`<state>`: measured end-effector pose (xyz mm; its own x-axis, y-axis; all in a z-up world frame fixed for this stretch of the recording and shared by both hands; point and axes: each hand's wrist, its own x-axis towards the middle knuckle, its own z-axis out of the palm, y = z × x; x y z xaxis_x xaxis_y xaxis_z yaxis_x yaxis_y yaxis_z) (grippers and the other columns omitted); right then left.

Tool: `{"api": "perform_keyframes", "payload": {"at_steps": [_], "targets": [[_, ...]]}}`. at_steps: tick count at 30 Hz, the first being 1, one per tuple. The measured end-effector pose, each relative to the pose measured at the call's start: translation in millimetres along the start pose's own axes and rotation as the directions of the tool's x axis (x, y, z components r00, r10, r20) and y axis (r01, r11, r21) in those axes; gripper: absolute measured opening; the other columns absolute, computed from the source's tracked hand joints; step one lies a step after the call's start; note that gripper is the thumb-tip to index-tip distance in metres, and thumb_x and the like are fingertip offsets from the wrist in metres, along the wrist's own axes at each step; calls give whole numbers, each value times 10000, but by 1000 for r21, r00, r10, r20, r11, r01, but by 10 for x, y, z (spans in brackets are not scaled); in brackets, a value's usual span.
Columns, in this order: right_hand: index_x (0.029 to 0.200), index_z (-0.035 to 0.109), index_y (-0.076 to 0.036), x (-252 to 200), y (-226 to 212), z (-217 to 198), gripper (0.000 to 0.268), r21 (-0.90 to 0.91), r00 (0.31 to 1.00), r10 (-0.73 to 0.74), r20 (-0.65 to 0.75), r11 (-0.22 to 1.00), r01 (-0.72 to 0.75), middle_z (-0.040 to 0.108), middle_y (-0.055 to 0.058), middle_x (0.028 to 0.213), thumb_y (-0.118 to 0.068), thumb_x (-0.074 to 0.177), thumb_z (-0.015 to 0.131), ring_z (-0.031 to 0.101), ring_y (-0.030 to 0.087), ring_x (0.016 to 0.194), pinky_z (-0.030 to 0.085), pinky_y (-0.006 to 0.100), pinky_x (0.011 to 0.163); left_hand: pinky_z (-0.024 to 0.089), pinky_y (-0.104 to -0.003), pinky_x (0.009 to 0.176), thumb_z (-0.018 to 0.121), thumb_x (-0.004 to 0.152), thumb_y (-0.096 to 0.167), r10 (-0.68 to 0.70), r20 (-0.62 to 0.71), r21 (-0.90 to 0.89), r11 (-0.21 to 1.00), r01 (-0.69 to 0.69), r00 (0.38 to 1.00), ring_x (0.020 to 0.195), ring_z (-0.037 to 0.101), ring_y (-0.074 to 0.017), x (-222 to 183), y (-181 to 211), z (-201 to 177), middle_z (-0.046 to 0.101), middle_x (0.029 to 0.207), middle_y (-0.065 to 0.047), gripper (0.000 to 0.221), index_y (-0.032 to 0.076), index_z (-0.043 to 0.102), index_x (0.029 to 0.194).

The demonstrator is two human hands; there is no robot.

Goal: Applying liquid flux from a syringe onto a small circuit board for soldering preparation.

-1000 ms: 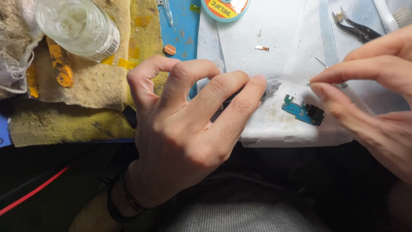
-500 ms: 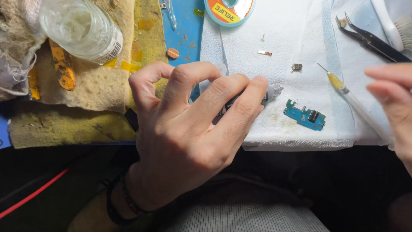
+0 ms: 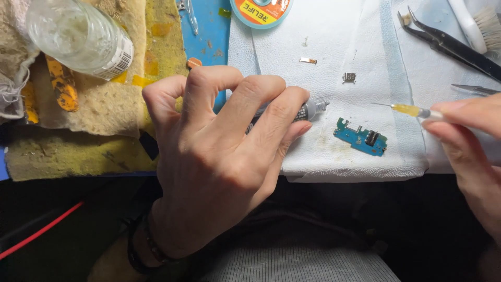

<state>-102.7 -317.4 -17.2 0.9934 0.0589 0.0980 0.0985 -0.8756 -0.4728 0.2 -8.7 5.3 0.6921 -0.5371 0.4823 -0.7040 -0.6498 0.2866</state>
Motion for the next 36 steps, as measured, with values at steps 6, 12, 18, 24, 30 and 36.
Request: {"api": "perform_keyframes", "payload": {"at_steps": [6, 12, 18, 24, 30, 36], "targets": [[1378, 738, 192, 114, -276, 51, 215, 28, 996, -67, -50, 997, 69, 718, 316, 1301, 75, 1199, 740, 638, 325, 1043, 517, 424, 1094, 258, -466, 914, 713, 1159, 289, -22, -4, 25, 999, 22, 1000, 1007, 560, -270, -6, 15, -18, 736, 1178, 41, 199, 126, 821, 1195], [1378, 726, 211, 120, -299, 140, 242, 57, 994, -91, -57, 994, 94, 699, 365, 1312, 96, 1166, 742, 672, 396, 1154, 538, 468, 1135, 283, -456, 888, 567, 1200, 337, -10, -21, 110, 994, 13, 1000, 871, 506, -259, -7, 4, 5, 714, 1135, 93, 291, 164, 797, 1161], [1369, 713, 163, 126, -263, 133, 259, 56, 998, -55, 14, 997, 54, 708, 327, 1283, 65, 1129, 730, 688, 367, 1133, 556, 430, 1083, 277, -452, 892, 578, 1199, 324, -14, -31, 82, 996, 16, 999, 866, 511, -251, -8, -8, 9, 723, 1118, 99, 279, 167, 808, 1177], [1369, 710, 158, 109, -229, 188, 236, 71, 998, -66, -5, 995, 66, 712, 325, 1284, 72, 1150, 728, 690, 370, 1133, 548, 439, 1106, 272, -452, 882, 582, 1205, 309, -12, -27, 76, 997, 14, 1000, 869, 502, -246, -8, -12, 5, 721, 1117, 90, 275, 167, 815, 1175], [1361, 691, 162, 81, -216, 216, 214, 79, 996, -87, -21, 993, 88, 708, 341, 1286, 106, 1159, 730, 689, 373, 1111, 549, 447, 1109, 269, -457, 884, 611, 1202, 311, -15, -13, 64, 998, 16, 1000, 877, 511, -254, -11, -14, -4, 718, 1127, 76, 255, 163, 819, 1195], [1367, 705, 146, 101, -266, 184, 228, 68, 998, -55, -1, 996, 55, 706, 316, 1285, 88, 1150, 746, 685, 354, 1124, 541, 434, 1119, 272, -455, 887, 624, 1199, 319, -14, -23, 70, 997, 15, 1000, 873, 511, -246, -15, -12, 2, 721, 1118, 82, 251, 165, 823, 1195]]}}
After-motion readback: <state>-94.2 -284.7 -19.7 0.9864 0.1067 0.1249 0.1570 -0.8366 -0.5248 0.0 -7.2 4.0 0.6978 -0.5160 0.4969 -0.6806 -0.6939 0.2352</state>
